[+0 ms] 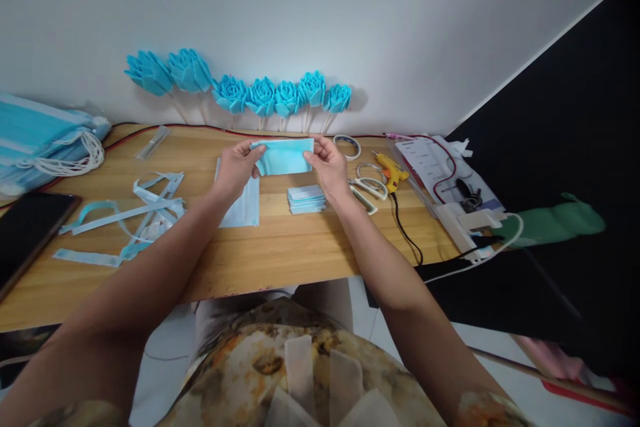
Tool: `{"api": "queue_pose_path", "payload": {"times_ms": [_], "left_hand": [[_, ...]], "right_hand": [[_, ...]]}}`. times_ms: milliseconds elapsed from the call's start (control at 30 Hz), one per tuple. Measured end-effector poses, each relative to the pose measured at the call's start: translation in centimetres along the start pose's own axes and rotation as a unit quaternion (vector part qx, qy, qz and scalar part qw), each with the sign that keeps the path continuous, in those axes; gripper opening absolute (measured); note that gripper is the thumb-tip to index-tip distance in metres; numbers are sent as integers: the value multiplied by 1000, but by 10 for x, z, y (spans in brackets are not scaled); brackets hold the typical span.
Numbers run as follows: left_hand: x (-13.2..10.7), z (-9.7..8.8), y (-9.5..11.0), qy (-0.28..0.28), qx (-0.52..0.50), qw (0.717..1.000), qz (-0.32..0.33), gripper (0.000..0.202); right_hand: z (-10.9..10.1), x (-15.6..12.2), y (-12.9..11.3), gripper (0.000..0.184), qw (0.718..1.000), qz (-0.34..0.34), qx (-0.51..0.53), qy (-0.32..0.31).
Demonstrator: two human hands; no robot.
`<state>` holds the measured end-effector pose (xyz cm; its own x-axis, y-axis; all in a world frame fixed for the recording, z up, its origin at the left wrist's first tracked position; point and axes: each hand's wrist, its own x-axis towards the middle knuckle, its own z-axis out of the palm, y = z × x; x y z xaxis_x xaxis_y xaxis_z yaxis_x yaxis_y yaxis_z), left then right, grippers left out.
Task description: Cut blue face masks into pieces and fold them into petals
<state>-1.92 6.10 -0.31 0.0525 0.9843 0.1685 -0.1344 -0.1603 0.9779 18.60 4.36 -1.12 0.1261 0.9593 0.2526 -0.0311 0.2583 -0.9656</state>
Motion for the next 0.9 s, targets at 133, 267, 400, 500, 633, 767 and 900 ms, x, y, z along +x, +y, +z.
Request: {"api": "queue_pose_path", "payload": {"times_ms": [133, 267, 400, 500, 633, 767, 900], "left_hand": [[-1, 4, -2, -12, -64, 998, -13, 28], [-2, 5, -3, -11, -76, 997, -10, 28], [-2, 5, -4, -13, -82, 996, -4, 25], [-2, 5, -3, -22, -89, 996, 0, 24], [-3, 6, -2, -36, -94, 995, 10, 24], [-3, 6, -2, -38, -89, 995, -1, 24], [-5, 7, 1, -39, -69, 996, -27, 30]], "right_hand": [[0, -1, -1, 57, 998, -10, -35, 43], [-1, 0, 1, 46, 994, -29, -74, 73], [-2, 1, 4, 44, 997, -24, -61, 47], [-2, 0, 5, 42, 997, -19, -52, 47], [-2, -1, 3, 35, 996, -27, -50, 66], [-3, -2, 0, 32, 991, -29, -88, 97], [-4, -3, 0, 28, 989, -37, -101, 102]]}}
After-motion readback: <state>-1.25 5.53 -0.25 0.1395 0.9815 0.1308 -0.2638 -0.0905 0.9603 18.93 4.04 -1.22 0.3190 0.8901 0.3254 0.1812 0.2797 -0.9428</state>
